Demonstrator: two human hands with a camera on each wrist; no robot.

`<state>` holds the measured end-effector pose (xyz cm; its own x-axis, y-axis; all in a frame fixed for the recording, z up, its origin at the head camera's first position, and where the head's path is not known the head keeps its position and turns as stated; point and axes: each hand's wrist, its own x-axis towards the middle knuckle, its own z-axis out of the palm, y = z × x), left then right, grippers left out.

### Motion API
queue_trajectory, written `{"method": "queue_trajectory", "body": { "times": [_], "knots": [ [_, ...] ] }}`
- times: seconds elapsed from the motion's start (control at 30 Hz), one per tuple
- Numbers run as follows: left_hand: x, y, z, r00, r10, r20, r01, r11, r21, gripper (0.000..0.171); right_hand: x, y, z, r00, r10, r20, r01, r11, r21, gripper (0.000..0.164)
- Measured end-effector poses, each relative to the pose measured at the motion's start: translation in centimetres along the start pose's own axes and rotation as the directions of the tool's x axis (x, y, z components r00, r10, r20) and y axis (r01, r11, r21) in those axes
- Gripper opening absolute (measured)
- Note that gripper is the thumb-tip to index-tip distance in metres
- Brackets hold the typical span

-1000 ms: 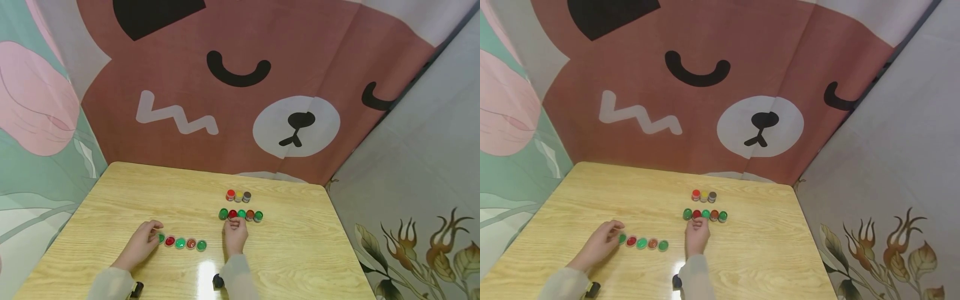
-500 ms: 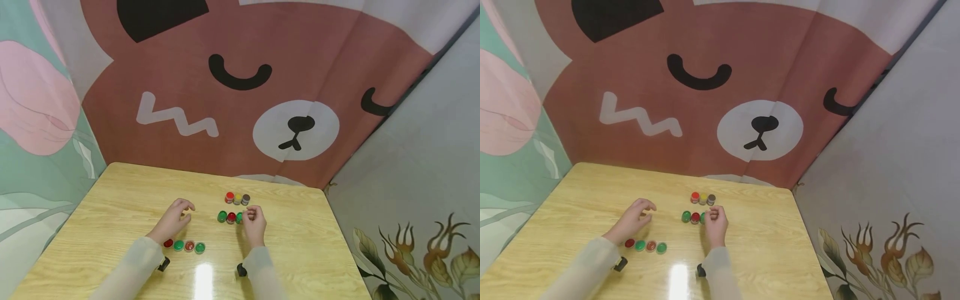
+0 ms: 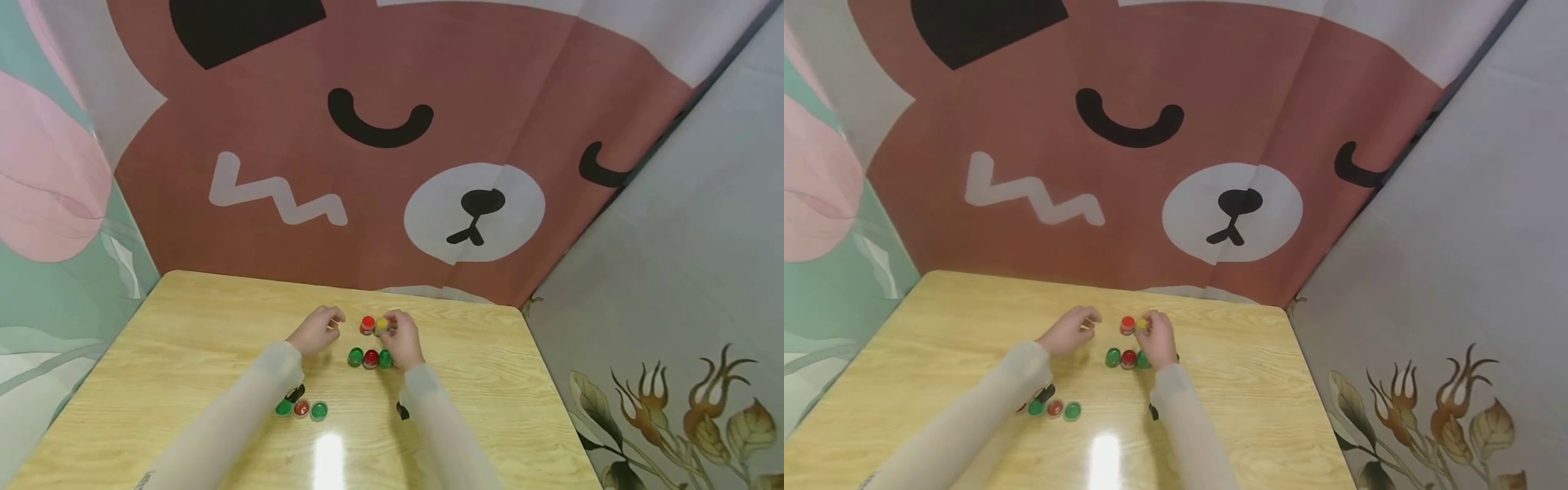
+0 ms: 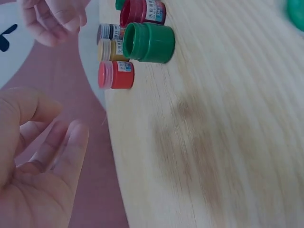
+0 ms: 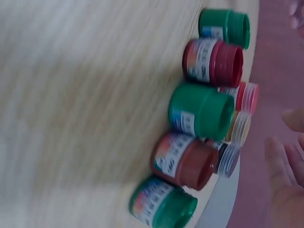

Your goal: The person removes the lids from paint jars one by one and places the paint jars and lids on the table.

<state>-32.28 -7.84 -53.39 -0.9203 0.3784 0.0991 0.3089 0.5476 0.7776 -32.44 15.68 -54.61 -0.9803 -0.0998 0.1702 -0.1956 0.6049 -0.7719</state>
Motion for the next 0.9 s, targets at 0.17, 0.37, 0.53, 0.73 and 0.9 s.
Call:
{"method": "queue_trajectory", "body": {
  "times": [0.17, 0.37, 0.53, 0.73, 0.9],
  "knots": [
    [1.8, 0.0, 1.1, 0.999, -0.043, 0.025, 0.045, 0.997, -0.061, 0.030, 1.3, 0.3, 0.1, 0.999, 0.001, 0.053, 0.005, 0.994, -0.113, 0.037],
    [3.3, -0.4, 2.5, 0.985, -0.158, 0.071, 0.166, 0.978, -0.128, 0.039, 2.4, 0.4, 0.5, 0.992, 0.005, 0.130, 0.018, 0.985, -0.169, 0.043],
    [3.8, -0.6, 3.2, 0.969, -0.194, 0.152, 0.221, 0.957, -0.189, 0.048, 2.7, -0.3, 1.3, 0.992, 0.036, 0.122, -0.022, 0.993, -0.113, 0.045],
    [4.1, -0.4, 3.6, 0.951, -0.228, 0.210, 0.268, 0.945, -0.186, 0.053, 3.1, -1.6, 2.5, 0.979, 0.146, 0.140, -0.133, 0.987, -0.092, 0.048],
    [4.7, -0.3, 4.1, 0.937, -0.241, 0.251, 0.293, 0.937, -0.193, 0.057, 3.3, -2.0, 3.0, 0.974, 0.202, 0.102, -0.185, 0.970, -0.157, 0.043]
  ]
}}
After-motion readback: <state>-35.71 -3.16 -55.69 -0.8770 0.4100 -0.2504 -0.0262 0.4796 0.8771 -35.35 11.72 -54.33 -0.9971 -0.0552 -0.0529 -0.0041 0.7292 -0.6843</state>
